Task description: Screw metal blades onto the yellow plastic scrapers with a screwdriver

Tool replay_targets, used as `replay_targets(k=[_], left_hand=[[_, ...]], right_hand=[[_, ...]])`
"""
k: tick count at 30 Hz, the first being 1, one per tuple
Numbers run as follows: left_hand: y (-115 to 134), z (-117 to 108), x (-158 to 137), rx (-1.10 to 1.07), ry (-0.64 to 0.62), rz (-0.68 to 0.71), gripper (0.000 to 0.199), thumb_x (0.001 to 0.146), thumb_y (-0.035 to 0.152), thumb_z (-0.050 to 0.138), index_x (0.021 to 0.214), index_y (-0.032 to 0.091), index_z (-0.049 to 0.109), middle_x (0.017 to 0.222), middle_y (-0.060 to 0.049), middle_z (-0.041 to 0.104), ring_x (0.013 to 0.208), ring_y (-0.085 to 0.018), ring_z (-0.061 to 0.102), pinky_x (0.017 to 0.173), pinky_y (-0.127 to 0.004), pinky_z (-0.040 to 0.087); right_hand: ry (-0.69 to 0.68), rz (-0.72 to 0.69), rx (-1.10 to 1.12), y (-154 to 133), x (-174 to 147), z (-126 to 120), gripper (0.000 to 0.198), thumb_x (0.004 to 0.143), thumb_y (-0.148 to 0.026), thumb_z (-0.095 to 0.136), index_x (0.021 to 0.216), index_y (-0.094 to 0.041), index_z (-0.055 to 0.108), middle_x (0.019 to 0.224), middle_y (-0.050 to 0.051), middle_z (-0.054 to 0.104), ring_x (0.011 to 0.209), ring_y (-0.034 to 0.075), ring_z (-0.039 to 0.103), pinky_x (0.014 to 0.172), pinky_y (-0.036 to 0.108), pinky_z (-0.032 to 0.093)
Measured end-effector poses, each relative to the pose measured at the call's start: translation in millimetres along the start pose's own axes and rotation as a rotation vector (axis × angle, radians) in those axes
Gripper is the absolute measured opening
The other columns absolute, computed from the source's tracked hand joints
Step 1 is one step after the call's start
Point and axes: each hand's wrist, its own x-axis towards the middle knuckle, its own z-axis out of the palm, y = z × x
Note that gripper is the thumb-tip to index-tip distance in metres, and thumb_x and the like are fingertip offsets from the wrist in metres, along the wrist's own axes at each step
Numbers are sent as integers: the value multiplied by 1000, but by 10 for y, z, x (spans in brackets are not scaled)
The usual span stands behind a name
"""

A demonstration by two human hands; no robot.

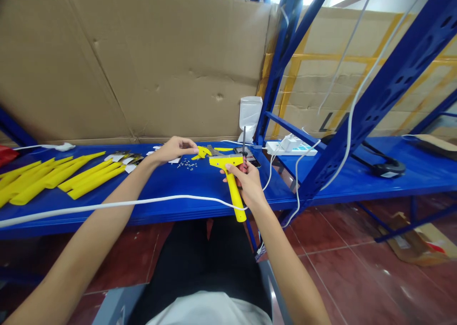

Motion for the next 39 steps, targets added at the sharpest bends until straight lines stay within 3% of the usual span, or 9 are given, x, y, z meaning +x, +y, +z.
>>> replay_targets(k=[6, 14, 17, 24, 39], left_hand=[[189, 161, -30, -186, 108, 45, 22, 83, 38, 93, 91, 19, 86, 90, -9, 83, 81, -18, 73, 82, -35, 55], [328, 663, -57, -266, -109, 158, 26, 80, 38, 97, 91, 18, 85, 94, -8, 83, 85, -19, 75, 84, -36, 59], [333, 773, -70, -236, -103, 192, 25, 82, 39, 95, 92, 18, 85, 93, -8, 83, 84, -20, 75, 81, -35, 60], [346, 849, -91, -165, -29, 302, 20, 85, 37, 93, 90, 20, 86, 93, -7, 84, 88, -20, 76, 85, -35, 59], [379, 920, -105, -168, -60, 267, 23, 82, 39, 94, 88, 20, 83, 93, -7, 83, 90, -22, 74, 89, -38, 58]], right_hand=[[-29, 12, -43, 20, -6, 33, 55, 64, -41, 107, 104, -18, 77, 103, 8, 84, 92, 31, 87, 65, 32, 74], [-111, 92, -106, 44, -55, 65, 54, 66, -38, 106, 107, -17, 76, 96, 8, 86, 88, 30, 88, 74, 35, 76], [-120, 103, -113, 62, -54, 40, 52, 67, -36, 106, 105, -17, 76, 94, 7, 85, 84, 29, 88, 77, 39, 77], [-136, 148, -113, 61, -67, 82, 56, 62, -30, 108, 105, -16, 75, 93, 7, 85, 82, 30, 87, 79, 41, 77], [-147, 170, -106, 43, -76, 110, 53, 64, -26, 106, 105, -17, 74, 91, 6, 85, 80, 29, 87, 80, 42, 77]])
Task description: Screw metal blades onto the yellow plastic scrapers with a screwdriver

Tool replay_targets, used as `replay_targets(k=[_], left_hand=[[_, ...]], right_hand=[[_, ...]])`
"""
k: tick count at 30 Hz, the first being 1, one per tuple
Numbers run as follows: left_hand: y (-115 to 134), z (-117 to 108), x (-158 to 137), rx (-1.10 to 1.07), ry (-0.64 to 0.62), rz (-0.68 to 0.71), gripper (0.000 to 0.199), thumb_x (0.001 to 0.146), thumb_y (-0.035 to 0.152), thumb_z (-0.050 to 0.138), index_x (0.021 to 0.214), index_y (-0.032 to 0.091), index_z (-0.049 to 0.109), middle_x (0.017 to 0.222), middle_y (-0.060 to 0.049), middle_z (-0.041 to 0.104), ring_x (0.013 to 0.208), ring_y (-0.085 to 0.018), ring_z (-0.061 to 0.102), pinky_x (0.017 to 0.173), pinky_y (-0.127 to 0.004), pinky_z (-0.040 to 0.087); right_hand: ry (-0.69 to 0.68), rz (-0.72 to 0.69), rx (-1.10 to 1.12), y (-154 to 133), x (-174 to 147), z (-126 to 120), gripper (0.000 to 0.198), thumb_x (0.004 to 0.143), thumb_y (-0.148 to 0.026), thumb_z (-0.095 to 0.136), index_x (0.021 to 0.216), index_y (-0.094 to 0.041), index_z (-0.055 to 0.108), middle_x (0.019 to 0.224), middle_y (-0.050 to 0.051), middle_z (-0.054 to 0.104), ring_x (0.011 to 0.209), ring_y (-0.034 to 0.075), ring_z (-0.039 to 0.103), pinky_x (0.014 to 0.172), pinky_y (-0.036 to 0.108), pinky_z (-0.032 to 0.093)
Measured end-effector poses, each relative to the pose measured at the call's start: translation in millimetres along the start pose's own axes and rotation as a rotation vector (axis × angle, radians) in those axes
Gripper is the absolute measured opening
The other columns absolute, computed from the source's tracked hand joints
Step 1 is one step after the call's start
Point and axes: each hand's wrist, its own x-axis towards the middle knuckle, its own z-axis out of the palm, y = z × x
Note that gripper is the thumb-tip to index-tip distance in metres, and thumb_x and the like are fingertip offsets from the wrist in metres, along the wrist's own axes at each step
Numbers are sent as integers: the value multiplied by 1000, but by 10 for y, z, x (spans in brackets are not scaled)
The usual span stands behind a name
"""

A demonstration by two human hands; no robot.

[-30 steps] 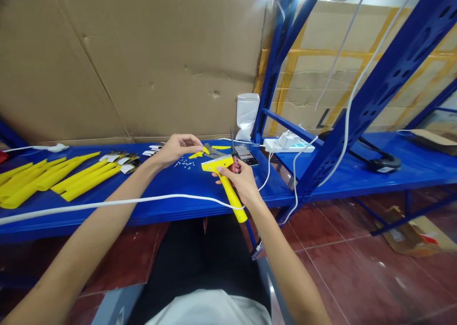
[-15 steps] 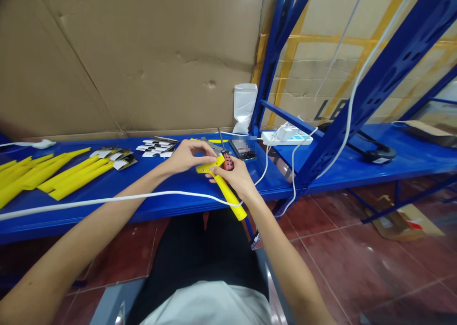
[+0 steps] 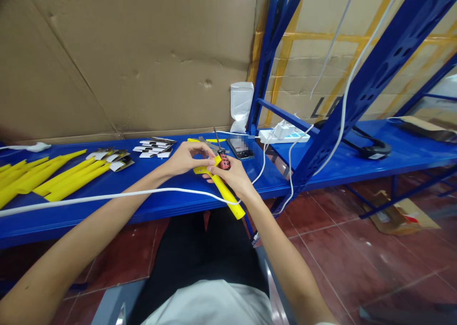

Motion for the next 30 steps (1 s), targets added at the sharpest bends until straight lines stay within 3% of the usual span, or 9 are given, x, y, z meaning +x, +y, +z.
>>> replay_targets(k=[11, 17, 20, 24, 30], left_hand=[[-20, -60, 17, -79, -62, -57, 35, 76, 36, 98, 99, 17, 80, 103, -9, 79, 92, -20, 71, 89, -37, 57], [-64, -33, 16, -159, -34, -126, 40, 75, 36, 100, 102, 17, 78, 100, -6, 76, 91, -18, 70, 91, -36, 57], [-103, -27, 33, -247, 65, -136, 43, 78, 42, 99, 107, 17, 78, 103, -6, 76, 95, -18, 70, 92, -34, 56], [-148, -101, 72, -267, 288, -108, 43, 87, 52, 90, 111, 18, 78, 106, -7, 77, 96, -17, 70, 91, -31, 56], [-134, -231, 86, -14, 547, -29, 33, 95, 50, 80, 106, 20, 73, 103, -7, 77, 99, -20, 71, 92, -33, 56]], right_hand=[[-47, 22, 12, 1, -8, 0, 56, 64, -25, 106, 109, -16, 74, 93, 7, 85, 80, 29, 87, 80, 40, 77], [-36, 10, 40, 3, -11, 3, 58, 62, -24, 107, 109, -17, 74, 95, 8, 86, 84, 31, 88, 80, 43, 77], [3, -38, 79, 18, 10, -10, 55, 65, -26, 106, 109, -18, 75, 98, 8, 86, 89, 32, 88, 82, 44, 77], [65, -101, 151, 45, 61, -49, 48, 71, -32, 104, 107, -19, 75, 106, 9, 86, 97, 33, 88, 89, 45, 76], [109, -178, 186, 32, 95, -97, 44, 77, -40, 101, 106, -22, 73, 115, 9, 85, 109, 33, 86, 96, 46, 74]])
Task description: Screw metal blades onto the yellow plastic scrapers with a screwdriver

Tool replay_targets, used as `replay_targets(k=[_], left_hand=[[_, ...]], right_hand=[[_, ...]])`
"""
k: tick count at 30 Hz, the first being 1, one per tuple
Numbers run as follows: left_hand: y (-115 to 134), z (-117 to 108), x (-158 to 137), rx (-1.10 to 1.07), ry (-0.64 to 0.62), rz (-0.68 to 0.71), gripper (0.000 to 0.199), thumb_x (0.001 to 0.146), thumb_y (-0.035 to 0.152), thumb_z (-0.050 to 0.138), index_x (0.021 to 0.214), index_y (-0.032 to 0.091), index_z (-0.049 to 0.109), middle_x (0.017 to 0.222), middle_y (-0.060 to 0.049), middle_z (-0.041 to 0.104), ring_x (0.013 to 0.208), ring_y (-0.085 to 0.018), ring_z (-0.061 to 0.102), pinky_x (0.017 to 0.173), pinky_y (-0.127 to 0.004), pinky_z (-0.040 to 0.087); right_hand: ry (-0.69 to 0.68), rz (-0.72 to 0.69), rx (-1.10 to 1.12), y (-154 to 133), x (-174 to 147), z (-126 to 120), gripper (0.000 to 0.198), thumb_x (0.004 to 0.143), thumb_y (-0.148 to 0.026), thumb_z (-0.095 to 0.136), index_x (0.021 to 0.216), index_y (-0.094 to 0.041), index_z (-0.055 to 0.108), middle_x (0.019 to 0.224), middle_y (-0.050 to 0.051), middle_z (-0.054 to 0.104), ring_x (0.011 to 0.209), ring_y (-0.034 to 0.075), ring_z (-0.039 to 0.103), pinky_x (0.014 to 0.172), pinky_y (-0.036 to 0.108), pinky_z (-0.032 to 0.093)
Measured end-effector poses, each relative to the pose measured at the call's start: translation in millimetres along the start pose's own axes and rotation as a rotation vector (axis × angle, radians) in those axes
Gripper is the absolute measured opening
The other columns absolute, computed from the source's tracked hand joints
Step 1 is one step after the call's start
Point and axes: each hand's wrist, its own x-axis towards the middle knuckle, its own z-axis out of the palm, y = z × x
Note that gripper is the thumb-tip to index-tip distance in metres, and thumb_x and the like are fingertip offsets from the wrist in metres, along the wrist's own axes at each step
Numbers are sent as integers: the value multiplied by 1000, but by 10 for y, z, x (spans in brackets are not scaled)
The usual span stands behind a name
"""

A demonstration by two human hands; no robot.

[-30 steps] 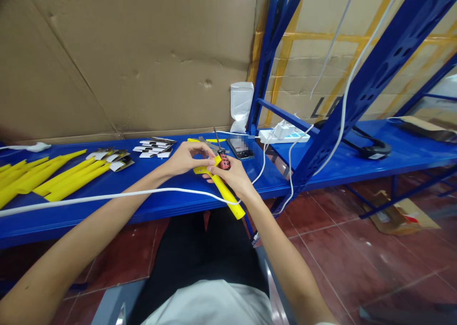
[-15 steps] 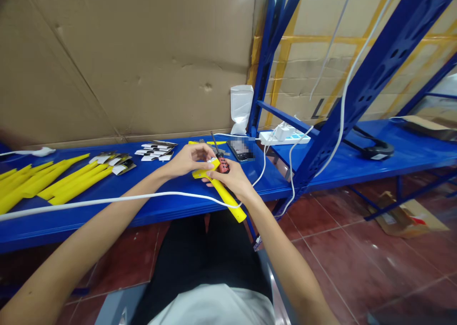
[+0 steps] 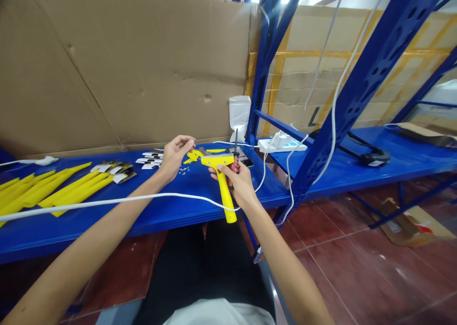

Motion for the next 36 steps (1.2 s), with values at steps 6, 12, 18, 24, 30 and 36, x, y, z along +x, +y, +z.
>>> replay_targets(k=[6, 12, 18, 24, 30, 36], left_hand=[[299, 106, -216, 355, -23, 362, 21, 105, 38, 71, 118, 22, 76, 108, -8, 79, 100, -23, 72, 98, -40, 56], [625, 527, -836, 696, -116, 481, 47, 101, 33, 77, 148, 32, 71, 150, -12, 73, 140, -37, 64, 121, -62, 49], [542, 935, -1169, 830, -88, 397, 85, 98, 21, 70, 177, 38, 42, 180, -13, 43, 160, -46, 46, 125, -71, 46], [574, 1135, -1086, 913, -62, 285, 70, 102, 18, 59, 172, 24, 52, 182, -19, 39, 159, -49, 47, 124, -71, 46], [559, 1221, -1099, 949, -89, 136, 69, 104, 17, 55, 172, 30, 52, 186, -16, 31, 133, -45, 72, 104, -62, 63], [414, 995, -1236, 826, 19, 103, 63, 107, 18, 50, 169, 32, 52, 186, -18, 30, 98, -32, 84, 63, -42, 67]], right_hand=[[34, -38, 18, -119, -43, 22, 50, 73, -41, 103, 109, -23, 74, 113, 7, 84, 104, 31, 86, 94, 45, 74], [139, -148, -43, -165, -24, -4, 49, 72, -45, 100, 109, -23, 75, 114, 6, 85, 101, 25, 83, 91, 36, 70], [201, -213, -85, -161, -19, 11, 50, 74, -51, 96, 108, -24, 71, 108, 5, 83, 94, 24, 79, 90, 38, 66], [241, -248, -112, -173, -38, -25, 44, 75, -49, 96, 99, -24, 69, 89, -1, 74, 77, 17, 67, 76, 30, 60], [245, -307, -201, -193, -93, -31, 44, 76, -49, 96, 99, -24, 69, 89, -1, 72, 77, 17, 62, 76, 30, 59], [143, -328, -426, -301, -251, 105, 44, 79, -50, 96, 103, -23, 71, 96, 1, 76, 87, 21, 67, 84, 33, 60]])
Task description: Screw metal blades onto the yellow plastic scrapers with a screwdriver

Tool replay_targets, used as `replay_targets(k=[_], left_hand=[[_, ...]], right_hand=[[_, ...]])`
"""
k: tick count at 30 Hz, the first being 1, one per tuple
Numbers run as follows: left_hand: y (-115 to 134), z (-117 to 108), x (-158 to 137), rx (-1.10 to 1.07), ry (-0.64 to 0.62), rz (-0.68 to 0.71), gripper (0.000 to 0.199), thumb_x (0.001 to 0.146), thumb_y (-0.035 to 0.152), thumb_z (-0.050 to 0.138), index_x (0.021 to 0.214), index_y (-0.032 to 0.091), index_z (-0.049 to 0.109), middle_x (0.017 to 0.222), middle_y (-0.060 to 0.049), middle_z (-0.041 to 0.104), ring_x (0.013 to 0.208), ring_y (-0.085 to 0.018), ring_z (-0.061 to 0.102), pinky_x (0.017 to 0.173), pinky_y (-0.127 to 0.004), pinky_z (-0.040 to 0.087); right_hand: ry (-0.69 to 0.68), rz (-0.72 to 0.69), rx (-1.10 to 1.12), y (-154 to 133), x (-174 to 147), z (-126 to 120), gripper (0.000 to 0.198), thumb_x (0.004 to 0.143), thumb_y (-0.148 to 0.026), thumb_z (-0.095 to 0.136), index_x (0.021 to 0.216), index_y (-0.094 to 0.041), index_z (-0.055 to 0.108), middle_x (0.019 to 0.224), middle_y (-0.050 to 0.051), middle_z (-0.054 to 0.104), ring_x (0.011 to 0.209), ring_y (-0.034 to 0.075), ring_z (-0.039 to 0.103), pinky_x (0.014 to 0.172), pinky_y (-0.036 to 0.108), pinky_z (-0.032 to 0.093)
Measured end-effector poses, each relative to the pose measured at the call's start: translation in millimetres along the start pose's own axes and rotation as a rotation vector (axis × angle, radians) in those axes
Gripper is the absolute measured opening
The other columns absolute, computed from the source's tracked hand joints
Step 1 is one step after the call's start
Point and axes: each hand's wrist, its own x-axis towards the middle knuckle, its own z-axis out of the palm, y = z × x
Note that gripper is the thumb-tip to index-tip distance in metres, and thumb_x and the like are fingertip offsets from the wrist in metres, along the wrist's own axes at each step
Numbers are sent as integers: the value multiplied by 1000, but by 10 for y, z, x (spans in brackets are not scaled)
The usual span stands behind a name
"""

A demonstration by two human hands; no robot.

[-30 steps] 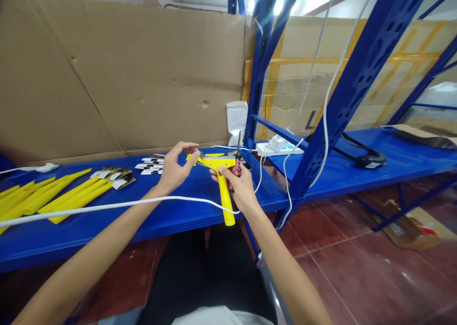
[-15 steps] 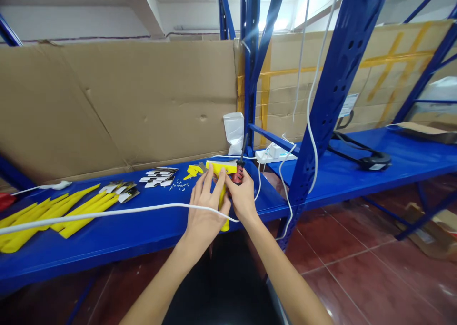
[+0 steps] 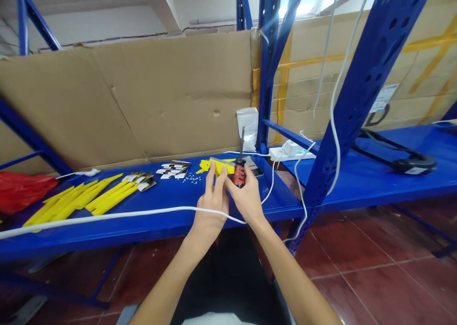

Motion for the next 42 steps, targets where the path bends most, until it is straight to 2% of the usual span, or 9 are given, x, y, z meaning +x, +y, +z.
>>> replay_targets(k=[3, 6, 10, 13, 20, 25, 31, 35, 42], left_hand=[[-141, -200, -54, -268, 67, -11, 51, 111, 26, 54, 161, 34, 56, 177, -17, 47, 108, -31, 82, 69, -38, 69], [-307, -470, -81, -657, 29, -163, 39, 109, 35, 66, 147, 34, 58, 155, -13, 66, 69, -14, 75, 51, -29, 62], [-607, -860, -107, -1122, 31, -364, 44, 97, 35, 85, 129, 30, 55, 109, 1, 72, 43, -4, 51, 35, -19, 47], [-817, -1085, -153, -1298, 45, -445, 49, 93, 26, 89, 129, 30, 55, 109, 2, 72, 43, 0, 48, 35, -13, 40], [-987, -1168, -257, -1497, 23, -531, 45, 95, 13, 83, 128, 31, 58, 117, 0, 76, 43, 2, 45, 39, -10, 40], [-977, -1198, -241, -1589, 51, -610, 42, 97, 8, 76, 127, 31, 56, 133, -6, 75, 45, 1, 48, 41, -11, 41], [-943, -1223, -231, -1618, 44, -613, 41, 98, 6, 74, 127, 30, 58, 130, -5, 76, 44, 2, 46, 42, -11, 42], [-921, -1219, -229, -1622, 38, -609, 43, 97, 7, 76, 128, 29, 56, 131, -6, 76, 43, 2, 46, 41, -12, 41], [-952, -1220, -243, -1610, 5, -588, 44, 97, 10, 78, 131, 30, 58, 140, -7, 73, 44, 3, 44, 41, -12, 41]], right_hand=[[-196, -30, -3, -141, -74, 23, 47, 81, -53, 94, 110, -24, 70, 107, 4, 80, 103, 27, 76, 96, 39, 63], [-385, -10, 63, -226, -119, 12, 48, 88, -58, 89, 115, -27, 63, 125, 8, 82, 120, 30, 79, 104, 45, 65], [-345, 74, -8, -180, -55, -100, 52, 95, -67, 79, 106, -29, 45, 108, 5, 83, 54, 16, 67, 54, 35, 58], [-226, -13, -179, -55, 83, -245, 44, 99, -65, 72, 102, -29, 47, 85, 0, 72, 50, 13, 52, 47, 31, 44], [-322, -191, -415, 142, 289, -443, 30, 98, -49, 73, 116, -25, 70, 109, 7, 76, 82, 22, 69, 74, 38, 58], [-217, -231, -422, 240, 313, -351, 33, 95, -49, 82, 119, -28, 82, 103, 5, 82, 66, 21, 71, 76, 43, 62], [-292, -309, -483, 409, 334, -266, 34, 102, -43, 71, 130, -26, 78, 130, 11, 80, 116, 33, 78, 98, 50, 67], [-435, -315, -512, 502, 315, -208, 40, 108, -39, 60, 144, -26, 71, 142, 13, 75, 124, 31, 76, 103, 51, 67], [-417, -442, -589, 617, 305, -35, 36, 108, -34, 63, 140, -27, 75, 140, 11, 80, 126, 35, 78, 111, 54, 64]])
